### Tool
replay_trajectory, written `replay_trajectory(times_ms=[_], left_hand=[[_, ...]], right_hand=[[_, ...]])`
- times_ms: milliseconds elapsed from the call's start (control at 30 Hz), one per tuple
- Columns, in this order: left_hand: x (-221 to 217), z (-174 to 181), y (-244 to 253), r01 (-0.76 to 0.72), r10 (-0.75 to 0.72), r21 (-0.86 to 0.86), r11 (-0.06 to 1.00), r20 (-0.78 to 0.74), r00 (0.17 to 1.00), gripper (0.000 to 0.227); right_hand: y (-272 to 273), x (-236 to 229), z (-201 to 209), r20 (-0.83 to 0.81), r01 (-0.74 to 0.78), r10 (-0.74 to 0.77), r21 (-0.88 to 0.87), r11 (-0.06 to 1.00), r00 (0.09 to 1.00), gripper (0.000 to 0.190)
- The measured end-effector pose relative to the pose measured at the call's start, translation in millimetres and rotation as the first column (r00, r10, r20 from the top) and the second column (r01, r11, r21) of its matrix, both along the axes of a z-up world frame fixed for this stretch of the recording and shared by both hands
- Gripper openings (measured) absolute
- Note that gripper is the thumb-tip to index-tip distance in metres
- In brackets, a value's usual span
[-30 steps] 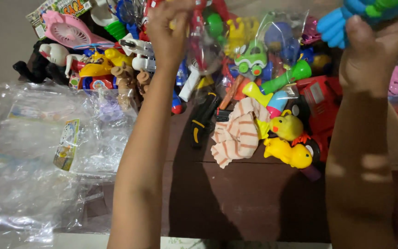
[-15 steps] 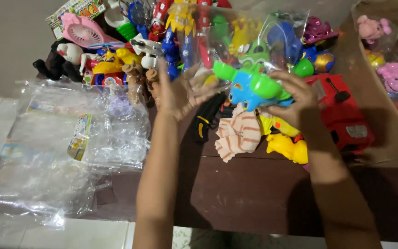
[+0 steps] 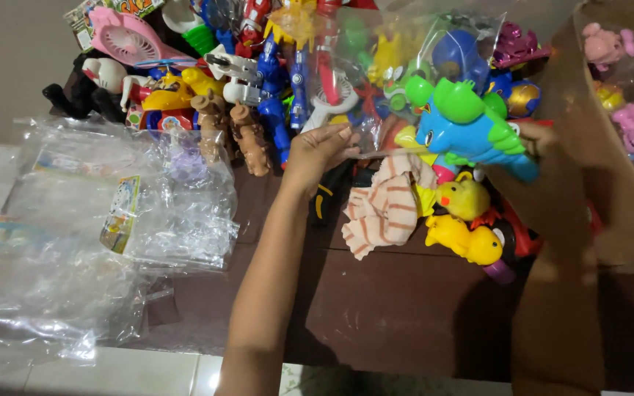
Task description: Wiping plastic toys with a cloth and placing them into individual plastic bags
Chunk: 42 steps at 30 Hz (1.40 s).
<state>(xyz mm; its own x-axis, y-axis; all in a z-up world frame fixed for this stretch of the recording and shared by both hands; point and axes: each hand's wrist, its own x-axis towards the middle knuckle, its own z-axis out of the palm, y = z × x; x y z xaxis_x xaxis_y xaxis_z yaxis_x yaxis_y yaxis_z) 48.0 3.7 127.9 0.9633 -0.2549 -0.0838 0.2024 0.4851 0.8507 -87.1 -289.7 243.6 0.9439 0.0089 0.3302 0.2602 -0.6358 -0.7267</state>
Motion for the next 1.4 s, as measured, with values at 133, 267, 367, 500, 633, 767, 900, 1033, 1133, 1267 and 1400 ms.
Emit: replay_trajectory(times_ms=[133,267,367,500,633,767,900,1033,1133,1267,1400], left_hand=[[1,-2,-7,-0.095,0.095,-0.012,0.995,0.041,0.995,0.031],[-1,2,-9,-0.288,0.289,-0.018,0.957,0.026,0.957,0.037],[-2,5,-10,-0.390,0.391,-0.094,0.916,0.002,0.920,0.039],[-3,8,-12,-0.402,0.395,-0.221,0.888,-0.078,0.915,0.041],[-3,0,-19,-0.357,0.348,-0.255,0.899,-0.081,0.934,0.037],[-10,5,-26,-0.317,0.314,-0.207,0.926,-0.046,0.948,0.033],[-15,10,-31,-0.296,0.296,-0.199,0.934,-0.030,0.955,0.031],[-19,13,-32,-0.265,0.264,-0.173,0.949,-0.029,0.964,0.030],[-26,24,-34,-0.325,0.323,0.011,0.946,0.076,0.943,0.030],[-31,29,-36,-0.364,0.338,0.116,0.924,0.193,0.921,0.030],[-33,27,-36,-0.367,0.325,0.200,0.909,0.213,0.921,0.032]], right_hand=[[-15,-7,-8,0.040,0.013,-0.004,-0.220,0.975,0.999,0.056],[-30,-4,-18,-0.153,-0.009,-0.019,-0.181,0.983,0.988,0.045],[-30,-1,-17,-0.289,0.000,-0.021,-0.072,0.997,0.957,0.040],[-51,2,-34,-0.412,0.011,-0.034,-0.057,0.998,0.910,0.045],[-41,12,-32,-0.596,-0.023,0.035,0.027,0.999,0.802,0.050],[-37,12,-30,-0.630,0.019,0.134,0.229,0.973,0.765,0.050],[-38,11,-26,-0.598,-0.047,0.196,0.255,0.966,0.777,0.046],[-45,12,-32,-0.568,-0.073,0.210,0.256,0.964,0.796,0.045],[-48,14,-33,-0.575,-0.063,0.211,0.267,0.962,0.790,0.050],[-48,14,-32,-0.602,-0.185,0.277,0.211,0.960,0.749,0.039],[-52,16,-42,-0.553,-0.196,0.253,0.160,0.967,0.794,0.034]])
